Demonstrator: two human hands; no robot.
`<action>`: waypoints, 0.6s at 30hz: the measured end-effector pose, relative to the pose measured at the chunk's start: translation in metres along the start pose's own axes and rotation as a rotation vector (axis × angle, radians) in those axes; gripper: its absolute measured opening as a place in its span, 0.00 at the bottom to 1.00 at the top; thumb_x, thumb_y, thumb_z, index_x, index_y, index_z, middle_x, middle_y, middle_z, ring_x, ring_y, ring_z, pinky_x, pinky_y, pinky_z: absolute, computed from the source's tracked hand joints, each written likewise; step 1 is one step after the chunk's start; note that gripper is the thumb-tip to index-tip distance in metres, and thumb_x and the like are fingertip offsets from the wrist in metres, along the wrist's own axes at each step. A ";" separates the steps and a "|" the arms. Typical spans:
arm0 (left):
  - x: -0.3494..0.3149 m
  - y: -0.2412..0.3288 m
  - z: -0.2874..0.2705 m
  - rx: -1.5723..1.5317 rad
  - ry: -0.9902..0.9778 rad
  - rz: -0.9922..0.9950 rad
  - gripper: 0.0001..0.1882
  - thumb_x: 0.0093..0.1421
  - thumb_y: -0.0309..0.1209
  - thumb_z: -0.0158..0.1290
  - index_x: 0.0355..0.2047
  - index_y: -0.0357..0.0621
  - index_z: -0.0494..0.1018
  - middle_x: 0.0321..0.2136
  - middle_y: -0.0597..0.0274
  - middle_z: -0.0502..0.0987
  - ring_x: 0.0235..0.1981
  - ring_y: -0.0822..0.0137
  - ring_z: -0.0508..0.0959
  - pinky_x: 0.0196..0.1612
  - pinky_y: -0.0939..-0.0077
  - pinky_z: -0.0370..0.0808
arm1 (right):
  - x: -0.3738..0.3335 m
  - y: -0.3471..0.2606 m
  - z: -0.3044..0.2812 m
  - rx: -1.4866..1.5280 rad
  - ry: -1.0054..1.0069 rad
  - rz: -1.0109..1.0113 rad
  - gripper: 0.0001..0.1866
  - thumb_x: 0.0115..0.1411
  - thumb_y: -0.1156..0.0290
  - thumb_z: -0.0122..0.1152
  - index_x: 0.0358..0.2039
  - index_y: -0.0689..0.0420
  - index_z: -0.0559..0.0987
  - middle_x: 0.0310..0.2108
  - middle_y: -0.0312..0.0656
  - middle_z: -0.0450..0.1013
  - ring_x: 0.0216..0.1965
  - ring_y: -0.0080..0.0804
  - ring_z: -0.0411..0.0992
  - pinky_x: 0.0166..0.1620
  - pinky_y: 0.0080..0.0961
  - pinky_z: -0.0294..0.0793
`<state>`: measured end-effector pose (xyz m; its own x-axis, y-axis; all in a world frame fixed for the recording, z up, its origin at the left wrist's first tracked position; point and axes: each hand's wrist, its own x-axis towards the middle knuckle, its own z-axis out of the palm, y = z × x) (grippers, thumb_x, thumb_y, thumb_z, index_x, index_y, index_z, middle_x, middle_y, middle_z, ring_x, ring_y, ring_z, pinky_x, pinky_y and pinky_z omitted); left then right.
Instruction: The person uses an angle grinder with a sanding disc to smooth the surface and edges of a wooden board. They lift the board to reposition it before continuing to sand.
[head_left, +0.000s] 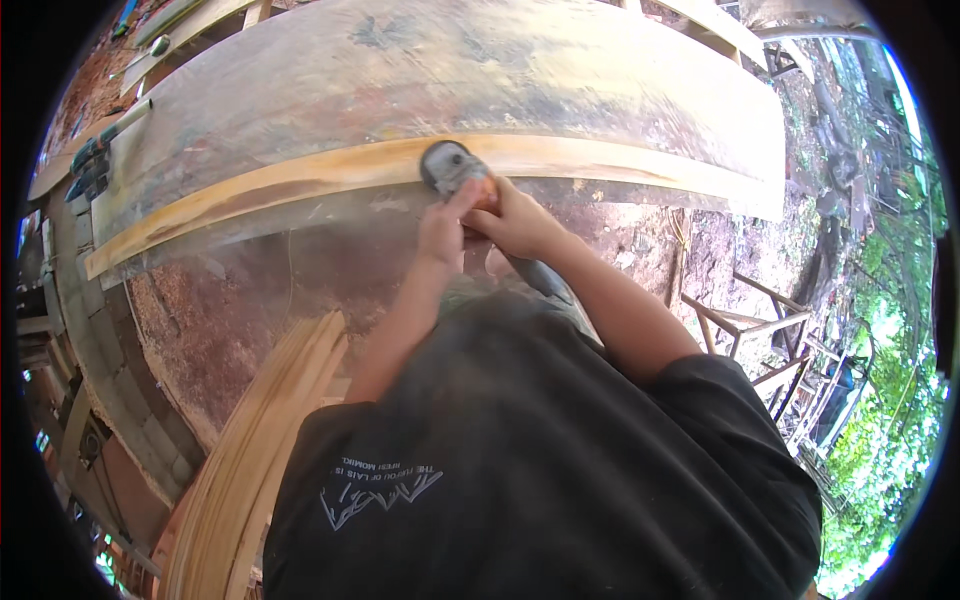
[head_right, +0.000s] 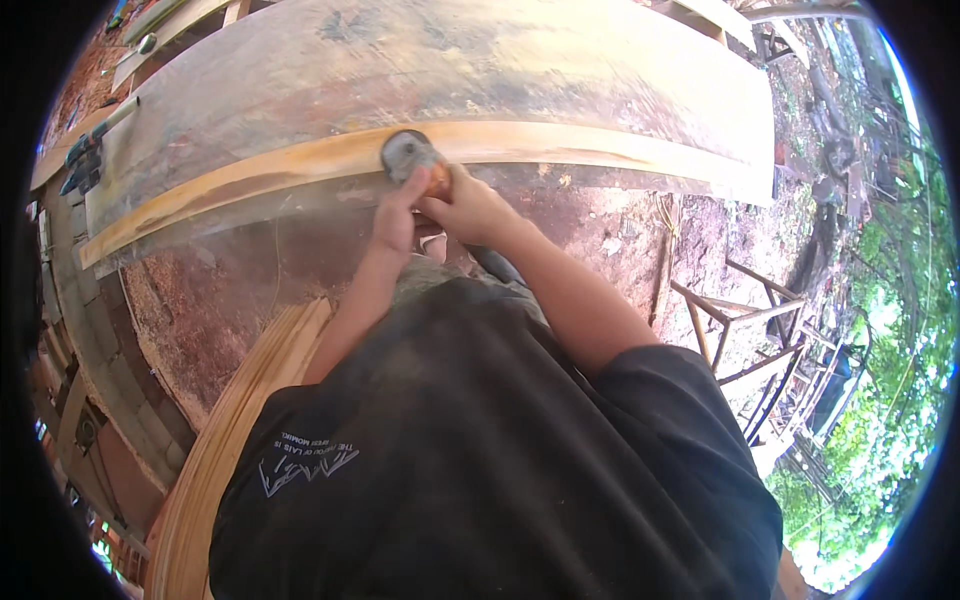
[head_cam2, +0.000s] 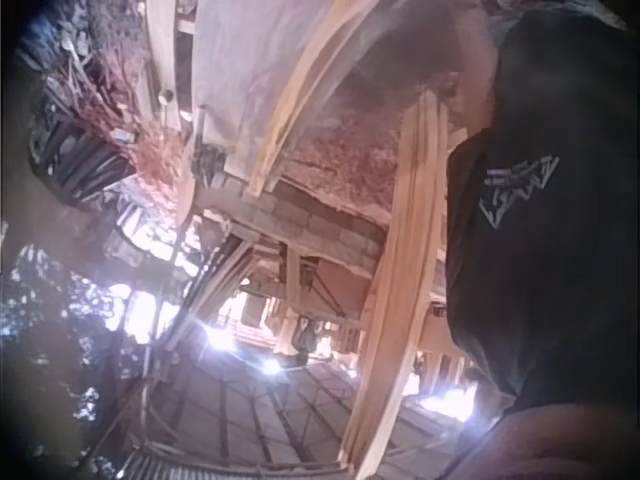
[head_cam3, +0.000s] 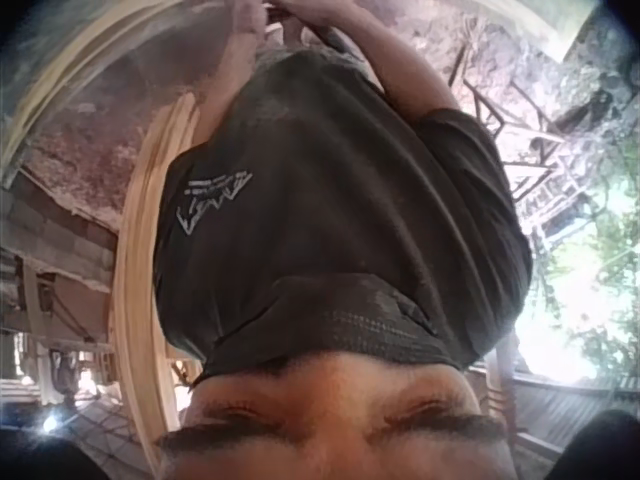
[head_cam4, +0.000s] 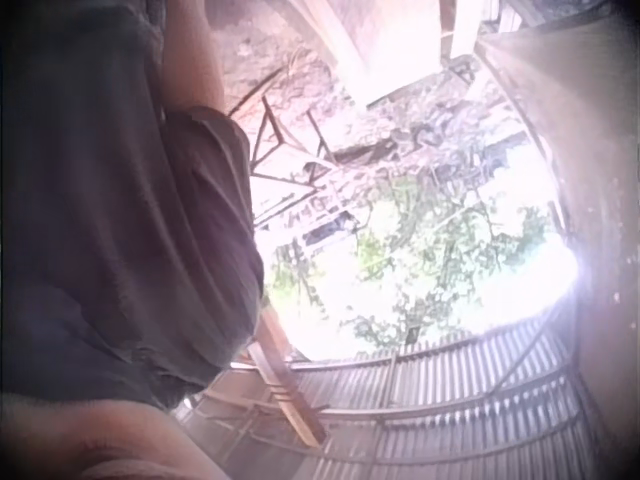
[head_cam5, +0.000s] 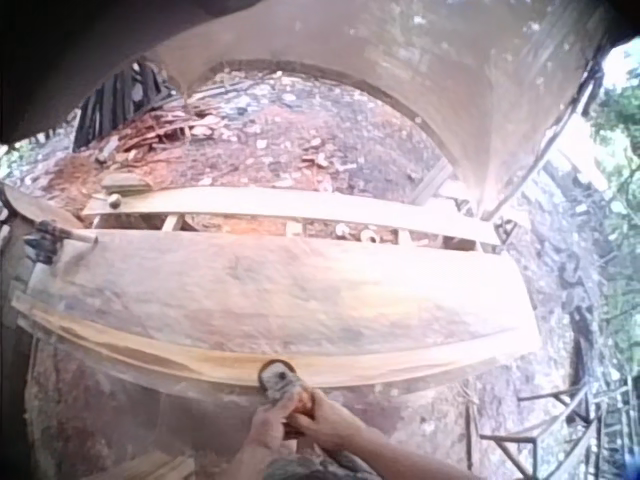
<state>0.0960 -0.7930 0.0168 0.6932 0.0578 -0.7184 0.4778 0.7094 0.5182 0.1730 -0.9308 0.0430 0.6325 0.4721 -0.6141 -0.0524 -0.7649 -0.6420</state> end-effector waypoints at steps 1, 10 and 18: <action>0.004 -0.007 0.017 0.026 -0.041 -0.053 0.23 0.64 0.49 0.61 0.42 0.37 0.81 0.34 0.55 0.83 0.33 0.61 0.85 0.35 0.64 0.85 | -0.007 0.017 -0.012 0.043 0.016 0.010 0.44 0.57 0.42 0.65 0.58 0.69 0.69 0.48 0.65 0.77 0.52 0.59 0.77 0.55 0.44 0.75; 0.037 -0.069 0.142 0.298 -0.272 -0.183 0.24 0.64 0.51 0.61 0.42 0.40 0.82 0.31 0.61 0.82 0.25 0.70 0.80 0.24 0.76 0.74 | -0.066 0.137 -0.084 0.305 0.238 0.129 0.34 0.60 0.52 0.66 0.57 0.66 0.70 0.44 0.56 0.79 0.46 0.43 0.80 0.50 0.37 0.77; 0.080 -0.109 0.238 0.528 -0.384 -0.074 0.26 0.58 0.56 0.63 0.30 0.42 0.84 0.23 0.62 0.79 0.19 0.70 0.76 0.20 0.74 0.69 | -0.098 0.180 -0.142 0.626 0.375 0.203 0.15 0.66 0.65 0.59 0.46 0.63 0.75 0.33 0.40 0.79 0.29 0.22 0.77 0.30 0.22 0.75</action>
<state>0.2275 -1.0328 0.0130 0.7452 -0.3018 -0.5947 0.6642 0.2563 0.7022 0.2114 -1.1770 0.0533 0.7783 0.0819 -0.6225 -0.5544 -0.3760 -0.7425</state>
